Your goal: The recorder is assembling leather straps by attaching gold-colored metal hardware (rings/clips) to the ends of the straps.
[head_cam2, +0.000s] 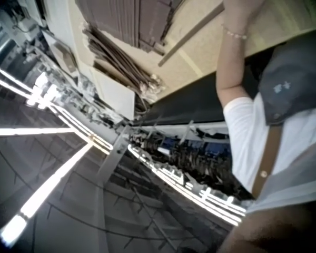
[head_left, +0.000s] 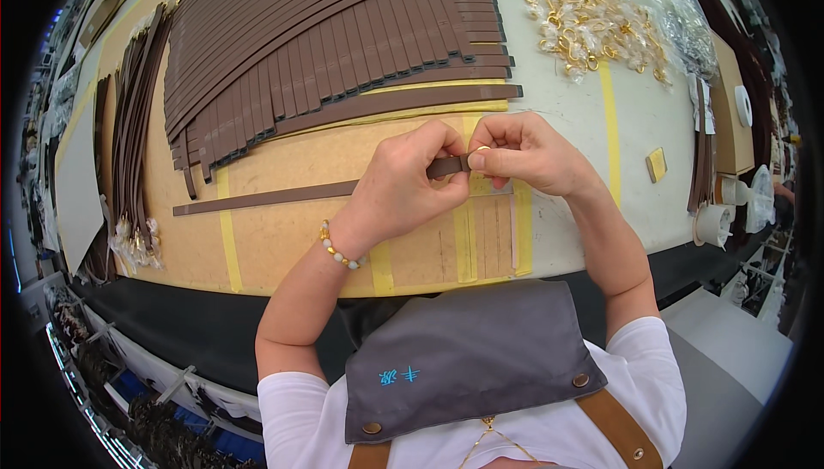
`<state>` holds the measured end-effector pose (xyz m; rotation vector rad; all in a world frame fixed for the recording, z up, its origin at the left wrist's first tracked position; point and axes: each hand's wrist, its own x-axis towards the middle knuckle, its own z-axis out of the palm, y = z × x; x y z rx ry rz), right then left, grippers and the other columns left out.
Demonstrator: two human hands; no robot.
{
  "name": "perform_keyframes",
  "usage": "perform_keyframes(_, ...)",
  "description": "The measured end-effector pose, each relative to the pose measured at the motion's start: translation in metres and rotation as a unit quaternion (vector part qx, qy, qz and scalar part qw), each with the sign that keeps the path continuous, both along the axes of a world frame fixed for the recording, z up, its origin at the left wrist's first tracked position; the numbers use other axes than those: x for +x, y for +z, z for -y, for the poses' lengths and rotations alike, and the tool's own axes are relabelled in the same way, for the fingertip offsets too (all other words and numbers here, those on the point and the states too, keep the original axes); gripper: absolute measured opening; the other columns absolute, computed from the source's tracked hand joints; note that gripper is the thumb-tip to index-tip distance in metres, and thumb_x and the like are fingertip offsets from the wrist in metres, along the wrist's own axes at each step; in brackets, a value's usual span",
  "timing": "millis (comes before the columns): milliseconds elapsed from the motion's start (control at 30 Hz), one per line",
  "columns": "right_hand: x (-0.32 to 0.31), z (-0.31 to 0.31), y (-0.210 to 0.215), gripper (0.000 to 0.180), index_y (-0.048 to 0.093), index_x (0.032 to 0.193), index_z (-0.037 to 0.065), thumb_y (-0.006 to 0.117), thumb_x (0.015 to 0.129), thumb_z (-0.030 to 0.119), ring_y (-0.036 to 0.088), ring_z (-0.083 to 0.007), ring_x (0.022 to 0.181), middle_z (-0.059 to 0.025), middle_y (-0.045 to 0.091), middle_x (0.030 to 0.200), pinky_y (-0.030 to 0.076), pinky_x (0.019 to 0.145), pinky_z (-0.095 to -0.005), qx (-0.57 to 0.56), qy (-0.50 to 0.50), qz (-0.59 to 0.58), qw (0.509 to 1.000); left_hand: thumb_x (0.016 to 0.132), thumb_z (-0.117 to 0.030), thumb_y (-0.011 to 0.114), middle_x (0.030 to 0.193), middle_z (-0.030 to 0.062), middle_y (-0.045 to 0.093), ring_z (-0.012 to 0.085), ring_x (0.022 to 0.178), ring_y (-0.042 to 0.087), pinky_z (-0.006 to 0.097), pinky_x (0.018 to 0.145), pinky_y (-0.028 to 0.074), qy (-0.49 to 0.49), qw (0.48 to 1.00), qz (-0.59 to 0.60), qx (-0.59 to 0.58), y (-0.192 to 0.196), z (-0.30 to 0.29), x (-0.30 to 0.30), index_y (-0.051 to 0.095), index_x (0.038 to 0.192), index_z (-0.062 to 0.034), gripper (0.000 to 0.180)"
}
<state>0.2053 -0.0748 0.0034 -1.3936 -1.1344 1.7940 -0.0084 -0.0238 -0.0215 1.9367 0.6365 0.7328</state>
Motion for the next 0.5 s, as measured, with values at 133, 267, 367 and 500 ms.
perform_keyframes(133,-0.0001,-0.0002,-0.0012,0.023,0.067,0.088,0.003,0.073,0.092,0.025,0.057,-0.0063,0.069,0.0011,0.064,0.078,0.049,0.063,-0.0241,0.002,0.006,-0.001,1.000,0.077,-0.001,0.075,0.077,0.0029,0.062,0.0070,0.062,0.058,0.022,0.053,0.047,-0.003,1.000,-0.004,-0.002,-0.0003,-0.0003,-0.0008,0.061,0.090,-0.0001,0.019)
perform_keyframes(267,-0.0013,-0.0002,0.0004,0.023,0.067,0.088,0.002,0.073,0.091,0.024,0.057,-0.0063,0.069,0.0010,0.063,0.078,0.048,0.062,-0.0240,0.005,0.004,0.001,1.000,0.077,-0.001,0.075,0.076,0.0032,0.062,0.0071,0.062,0.058,0.023,0.054,0.048,-0.002,1.000,0.001,0.002,-0.0016,0.0002,0.0000,0.060,0.090,-0.0003,0.019)
perform_keyframes(367,-0.0019,0.0001,-0.0017,0.022,0.066,0.087,0.002,0.073,0.091,0.023,0.057,-0.0063,0.068,0.0010,0.063,0.077,0.047,0.061,-0.0239,0.009,0.004,0.006,1.000,0.077,0.000,0.075,0.076,0.0036,0.062,0.0074,0.062,0.059,0.023,0.054,0.048,-0.004,1.000,0.000,0.002,-0.0017,0.0001,0.0004,0.060,0.090,-0.0004,0.019)
perform_keyframes(500,-0.0026,0.0009,-0.0031,0.022,0.066,0.086,0.002,0.073,0.090,0.022,0.056,-0.0061,0.067,0.0011,0.063,0.077,0.047,0.060,-0.0239,0.013,-0.002,0.010,1.000,0.077,0.001,0.075,0.076,0.0043,0.063,0.0081,0.063,0.060,0.024,0.055,0.049,-0.004,1.000,0.001,0.014,-0.0029,0.0005,0.0009,0.060,0.090,-0.0004,0.020)
